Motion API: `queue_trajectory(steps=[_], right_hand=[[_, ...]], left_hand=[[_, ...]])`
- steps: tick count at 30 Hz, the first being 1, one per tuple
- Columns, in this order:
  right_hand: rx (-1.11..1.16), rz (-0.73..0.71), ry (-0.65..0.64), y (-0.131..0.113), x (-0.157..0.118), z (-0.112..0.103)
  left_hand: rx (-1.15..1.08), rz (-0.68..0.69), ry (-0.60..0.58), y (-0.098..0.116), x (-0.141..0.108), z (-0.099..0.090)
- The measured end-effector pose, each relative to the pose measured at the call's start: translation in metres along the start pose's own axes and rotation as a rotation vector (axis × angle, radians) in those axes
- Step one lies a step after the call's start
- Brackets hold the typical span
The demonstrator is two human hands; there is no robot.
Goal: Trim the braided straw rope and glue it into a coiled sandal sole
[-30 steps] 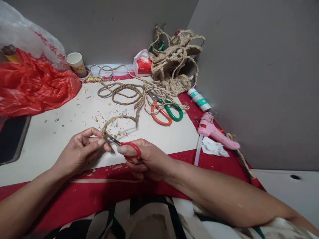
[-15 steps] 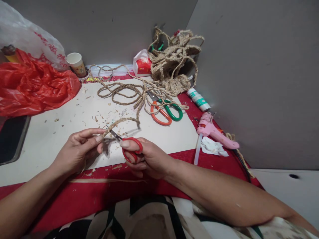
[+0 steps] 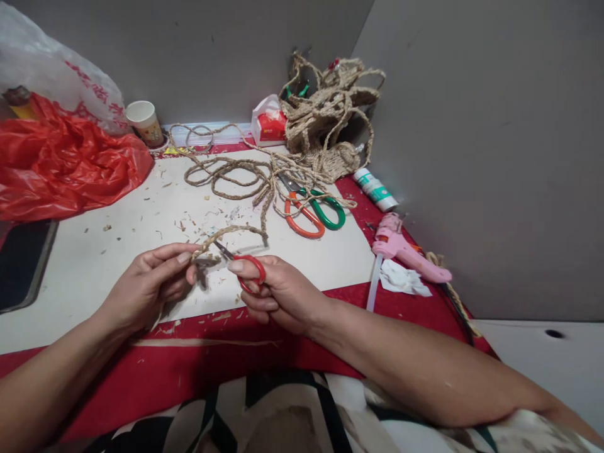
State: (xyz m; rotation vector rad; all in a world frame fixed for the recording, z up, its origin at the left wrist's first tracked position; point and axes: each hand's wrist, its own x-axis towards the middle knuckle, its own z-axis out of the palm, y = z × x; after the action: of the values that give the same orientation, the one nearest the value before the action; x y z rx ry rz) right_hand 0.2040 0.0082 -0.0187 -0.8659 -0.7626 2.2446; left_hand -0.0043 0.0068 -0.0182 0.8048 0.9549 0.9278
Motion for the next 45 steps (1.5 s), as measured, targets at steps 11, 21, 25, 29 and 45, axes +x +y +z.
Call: queue_trajectory(steps=[11, 21, 25, 29, 45], right_hand=[[0.084, -0.192, 0.18, -0.01, 0.001, -0.001], [-0.023, 0.044, 0.138, -0.009, 0.002, -0.005], [-0.119, 0.151, 0.062, 0.001, -0.002, -0.002], [-0.229, 0.145, -0.05, 0.004, -0.01, 0.002], [-0.073, 0.175, -0.267, 0.009, -0.002, -0.002]], left_hand=[[-0.044, -0.094, -0.158, 0.003, 0.0, -0.004], [-0.135, -0.085, -0.163, 0.005, -0.001, -0.004], [-0.212, -0.036, -0.095, 0.007, 0.0, -0.004], [-0.259, -0.004, -0.032, 0.009, 0.001, -0.005], [-0.178, -0.014, -0.097, -0.004, 0.001, -0.004]])
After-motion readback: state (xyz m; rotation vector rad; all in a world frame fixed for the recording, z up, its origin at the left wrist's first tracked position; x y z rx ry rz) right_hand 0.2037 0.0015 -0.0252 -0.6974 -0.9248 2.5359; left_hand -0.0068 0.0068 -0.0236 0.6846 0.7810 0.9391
